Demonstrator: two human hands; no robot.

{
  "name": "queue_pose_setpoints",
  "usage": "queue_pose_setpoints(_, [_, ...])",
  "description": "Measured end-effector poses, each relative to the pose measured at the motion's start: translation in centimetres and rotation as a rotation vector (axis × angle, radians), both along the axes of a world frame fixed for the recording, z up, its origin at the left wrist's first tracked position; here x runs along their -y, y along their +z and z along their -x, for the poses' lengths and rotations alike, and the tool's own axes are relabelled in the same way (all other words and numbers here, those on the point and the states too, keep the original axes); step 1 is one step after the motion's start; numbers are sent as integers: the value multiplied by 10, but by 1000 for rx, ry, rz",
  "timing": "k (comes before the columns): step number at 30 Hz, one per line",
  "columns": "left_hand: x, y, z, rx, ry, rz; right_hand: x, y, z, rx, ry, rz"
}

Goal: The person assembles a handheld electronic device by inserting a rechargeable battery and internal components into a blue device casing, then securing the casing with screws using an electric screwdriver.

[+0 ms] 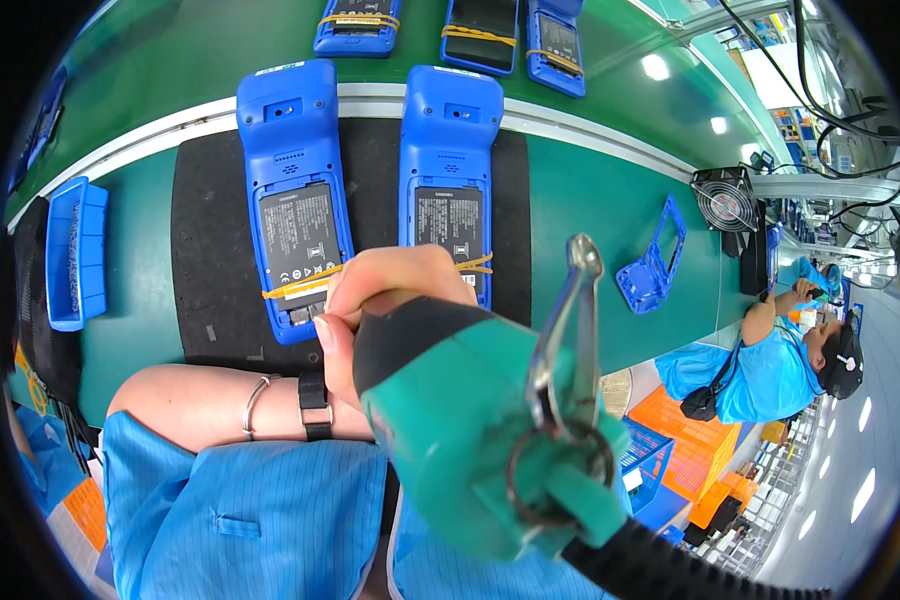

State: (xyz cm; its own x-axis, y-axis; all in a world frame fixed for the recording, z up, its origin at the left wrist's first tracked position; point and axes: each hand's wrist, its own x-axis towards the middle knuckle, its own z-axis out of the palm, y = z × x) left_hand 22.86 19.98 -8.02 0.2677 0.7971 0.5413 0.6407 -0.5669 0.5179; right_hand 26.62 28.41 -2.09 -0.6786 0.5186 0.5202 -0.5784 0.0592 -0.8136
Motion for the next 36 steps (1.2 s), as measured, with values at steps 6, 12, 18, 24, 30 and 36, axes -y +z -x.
queue_pose_setpoints(6, [3,-2,9,-13,2,-24,-13,6,-12,140,112,-78])
queue_pose_setpoints(12, [13,16,22,-50,-17,-7,-17,28,-17,343,-128,-181])
queue_pose_setpoints(18, [34,44,75,-143,256,20,-26,27,-5,366,-166,-230])
queue_pose_setpoints(24, [38,42,89,-218,496,326,-35,24,17,431,-182,-281])
queue_pose_setpoints(30, [39,41,93,-224,477,343,-43,16,25,494,-123,-372])
queue_pose_setpoints(36, [40,37,93,-241,476,350,-42,26,24,489,-40,-440])
